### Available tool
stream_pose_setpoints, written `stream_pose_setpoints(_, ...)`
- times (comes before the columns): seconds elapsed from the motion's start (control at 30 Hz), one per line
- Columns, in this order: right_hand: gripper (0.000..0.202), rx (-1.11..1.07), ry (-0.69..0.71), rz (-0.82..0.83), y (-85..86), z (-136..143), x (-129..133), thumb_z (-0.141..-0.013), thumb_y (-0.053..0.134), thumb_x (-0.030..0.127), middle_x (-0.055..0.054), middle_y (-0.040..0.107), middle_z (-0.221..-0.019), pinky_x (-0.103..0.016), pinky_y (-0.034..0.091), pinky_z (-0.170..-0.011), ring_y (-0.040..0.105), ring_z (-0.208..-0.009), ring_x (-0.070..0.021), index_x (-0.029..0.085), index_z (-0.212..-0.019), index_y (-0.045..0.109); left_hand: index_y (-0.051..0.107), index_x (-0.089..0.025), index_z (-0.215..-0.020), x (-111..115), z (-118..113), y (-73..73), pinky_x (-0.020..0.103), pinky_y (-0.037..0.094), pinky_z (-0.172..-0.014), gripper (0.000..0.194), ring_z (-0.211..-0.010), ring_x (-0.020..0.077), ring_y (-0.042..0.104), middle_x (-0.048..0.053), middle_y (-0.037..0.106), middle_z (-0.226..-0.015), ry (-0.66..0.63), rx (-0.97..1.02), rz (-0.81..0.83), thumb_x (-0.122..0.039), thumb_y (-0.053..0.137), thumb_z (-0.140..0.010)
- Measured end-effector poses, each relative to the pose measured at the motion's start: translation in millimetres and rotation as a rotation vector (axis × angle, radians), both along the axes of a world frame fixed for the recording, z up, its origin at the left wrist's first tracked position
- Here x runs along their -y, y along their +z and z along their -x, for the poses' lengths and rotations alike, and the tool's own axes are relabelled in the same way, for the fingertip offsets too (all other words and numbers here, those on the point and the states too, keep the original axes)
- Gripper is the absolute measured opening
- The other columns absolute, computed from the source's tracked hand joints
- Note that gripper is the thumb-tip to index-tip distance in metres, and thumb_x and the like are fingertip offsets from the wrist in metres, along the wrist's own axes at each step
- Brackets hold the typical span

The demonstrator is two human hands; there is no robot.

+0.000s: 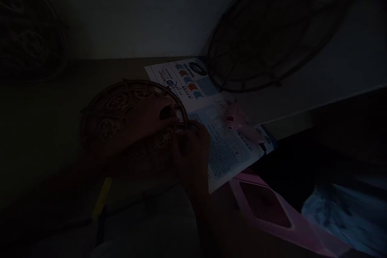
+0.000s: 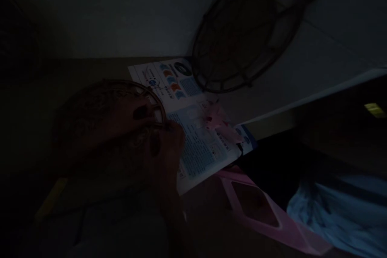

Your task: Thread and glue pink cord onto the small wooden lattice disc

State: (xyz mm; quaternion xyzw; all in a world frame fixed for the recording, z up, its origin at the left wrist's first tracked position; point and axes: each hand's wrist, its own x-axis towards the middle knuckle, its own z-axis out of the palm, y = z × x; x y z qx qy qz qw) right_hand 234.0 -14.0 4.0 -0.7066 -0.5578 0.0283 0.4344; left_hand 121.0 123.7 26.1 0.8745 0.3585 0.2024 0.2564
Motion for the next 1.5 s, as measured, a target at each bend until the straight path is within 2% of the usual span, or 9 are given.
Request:
stream_pose_setpoints(0.13, 0.014, -0.005, 0.009, -0.027, -1.5, -3, 1, -0.098, 0.061, 0.03, -0.015, 0.063, -0.124, -0.051, 0.053, -0.099, 0.058, -0.122, -0.0285, 0.019, -0.101, 0.068, 0.067, -0.018, -0.086, -1, 1, 0.1, 0.029, 0.039, -0.073, 0.019, -0.082, 0.0185, 0.062, 0.0, 0.07, -0.088, -0.016, 0.018, 0.004, -0.032, 0.079, -0.087)
stream_pose_setpoints(0.3, 0.017, 0.152, 0.068, -0.112, -4.0, -8, 4, -0.099, 0.059, 0.024, -0.015, 0.065, -0.127, -0.052, 0.056, -0.097, 0.061, -0.121, -0.0289, 0.021, -0.107, 0.074, 0.067, -0.019, -0.086, -1, 1, 0.3, 0.029, 0.041, -0.076, 0.021, -0.086, 0.0193, 0.063, 0.0, 0.071, -0.09, 0.002, 0.01, 0.038, -0.035, 0.081, -0.085)
stream_pose_setpoints(0.43, 0.019, 0.162, 0.043, -0.062, -2.7, -11, 8, -0.1, 0.06, 0.026, -0.014, 0.067, -0.13, -0.052, 0.057, -0.1, 0.061, -0.125, -0.0288, 0.022, -0.111, 0.075, 0.068, -0.02, -0.087, -2, 1, -0.5, 0.03, 0.043, -0.078, 0.018, -0.089, 0.0202, 0.064, 0.001, 0.073, -0.094, 0.011, 0.012, 0.061, -0.034, 0.079, -0.086)
stream_pose_setpoints(0.6, 0.026, 0.255, 0.155, -0.047, -2.6, -14, 13, -0.099, 0.062, 0.023, -0.013, 0.065, -0.139, -0.056, 0.054, -0.107, 0.058, -0.133, -0.0286, 0.026, -0.122, 0.072, 0.068, -0.019, -0.087, -4, 1, -0.1, 0.031, 0.043, -0.077, 0.025, -0.088, 0.0211, 0.064, 0.003, 0.073, -0.094, -0.016, -0.019, 0.048, -0.041, 0.079, -0.086)
stream_pose_setpoints(0.9, 0.034, 0.36, 0.156, -0.01, -9.1, -11, 20, -0.1, 0.061, 0.025, -0.019, 0.063, -0.142, -0.06, 0.05, -0.112, 0.055, -0.139, -0.0333, 0.021, -0.134, 0.066, 0.067, -0.018, -0.094, 2, 4, 5.3, 0.036, 0.046, -0.086, 0.025, -0.098, 0.0252, 0.064, 0.006, 0.071, -0.103, -0.054, -0.044, 0.032, -0.042, 0.072, -0.088)
stream_pose_setpoints(1.07, 0.042, 0.329, 0.198, -0.042, -8.7, -9, 23, -0.099, 0.061, 0.02, -0.019, 0.064, -0.14, -0.056, 0.05, -0.112, 0.056, -0.138, -0.03, 0.022, -0.141, 0.059, 0.064, -0.018, -0.097, 2, 5, 3.7, 0.039, 0.046, -0.088, 0.026, -0.1, 0.0266, 0.064, 0.008, 0.071, -0.107, -0.08, -0.062, -0.021, -0.041, 0.07, -0.086)
stream_pose_setpoints(1.27, 0.044, 0.329, 0.173, -0.049, -11.1, -3, 26, -0.099, 0.061, 0.027, -0.022, 0.06, -0.141, -0.059, 0.054, -0.103, 0.056, -0.134, -0.0354, 0.021, -0.143, 0.059, 0.063, -0.018, -0.096, 4, 7, 5.3, 0.038, 0.045, -0.086, 0.028, -0.096, 0.0259, 0.063, 0.008, 0.069, -0.105, -0.105, -0.074, -0.046, -0.044, 0.066, -0.086)
stream_pose_setpoints(1.4, 0.038, 0.277, 0.09, -0.066, -11.6, 4, 28, -0.102, 0.056, 0.025, -0.022, 0.06, -0.139, -0.059, 0.053, -0.104, 0.056, -0.133, -0.0345, 0.02, -0.139, 0.062, 0.063, -0.018, -0.096, 5, 8, 6.3, 0.037, 0.044, -0.088, 0.028, -0.097, 0.0248, 0.062, 0.007, 0.068, -0.105, -0.116, -0.061, -0.043, -0.044, 0.066, -0.087)
stream_pose_setpoints(1.5, 0.042, 0.264, 0.093, -0.056, -11.9, 8, 31, -0.101, 0.059, 0.025, -0.022, 0.057, -0.142, -0.057, 0.055, -0.105, 0.054, -0.136, -0.0344, 0.02, -0.142, 0.06, 0.062, -0.018, -0.094, 4, 8, 5.5, 0.036, 0.044, -0.084, 0.031, -0.094, 0.0238, 0.061, 0.007, 0.067, -0.104, -0.111, -0.033, -0.035, -0.048, 0.067, -0.086)
